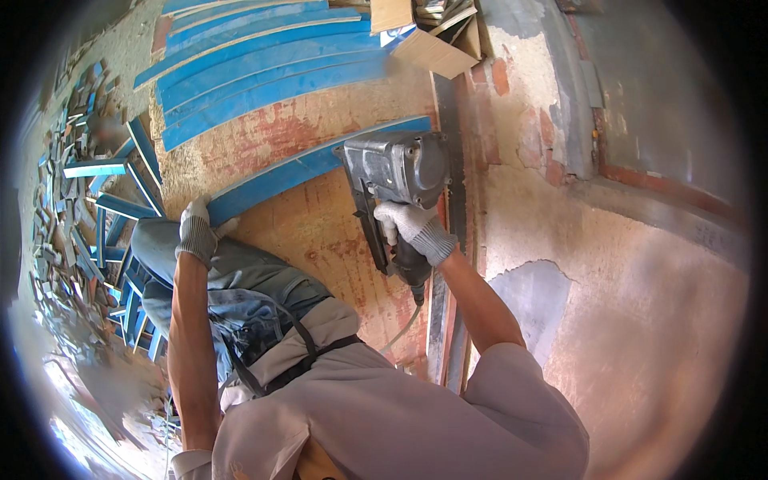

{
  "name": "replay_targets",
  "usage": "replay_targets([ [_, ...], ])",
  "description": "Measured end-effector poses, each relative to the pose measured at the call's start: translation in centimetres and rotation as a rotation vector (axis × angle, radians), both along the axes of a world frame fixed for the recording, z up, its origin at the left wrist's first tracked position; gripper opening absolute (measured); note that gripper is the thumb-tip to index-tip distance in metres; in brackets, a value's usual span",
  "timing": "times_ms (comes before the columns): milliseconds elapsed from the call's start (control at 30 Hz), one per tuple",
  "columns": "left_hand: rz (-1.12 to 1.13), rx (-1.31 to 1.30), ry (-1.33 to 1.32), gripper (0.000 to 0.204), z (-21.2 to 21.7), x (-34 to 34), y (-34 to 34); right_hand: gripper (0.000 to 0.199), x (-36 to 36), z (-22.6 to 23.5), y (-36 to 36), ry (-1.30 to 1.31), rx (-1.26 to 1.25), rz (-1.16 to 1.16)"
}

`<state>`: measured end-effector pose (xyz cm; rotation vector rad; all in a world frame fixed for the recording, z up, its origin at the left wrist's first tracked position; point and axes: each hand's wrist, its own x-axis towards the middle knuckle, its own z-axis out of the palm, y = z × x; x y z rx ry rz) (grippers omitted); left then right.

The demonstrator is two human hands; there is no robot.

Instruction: The person is nailing blue wooden planks onto a wooden structure using a nail gun. They repeatedly pick up planks, position them, and secure them with the nail gun.

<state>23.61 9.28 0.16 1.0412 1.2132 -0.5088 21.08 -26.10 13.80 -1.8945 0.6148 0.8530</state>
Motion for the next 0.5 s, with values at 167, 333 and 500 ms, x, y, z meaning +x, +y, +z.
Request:
replay_targets([
  [167,-0.082,0.06,-0.105,0.039,-2.9,-0.9,1.1,0.025,0.2,-0.6,-0.3,-0.013,0.05,0.036],
  [333,-1.226,1.071,-0.744,0.055,-3.4,-3.4,3.5,0.039,-4.5,-4.4,-2.3,0.085,-0.11,-0.107],
  [500,-0.637,1.069,-0.557,0.035,-2.8,-4.7,8.9,0.051,-8.9,-5.0,1.3,-0.556,-0.212,0.075],
])
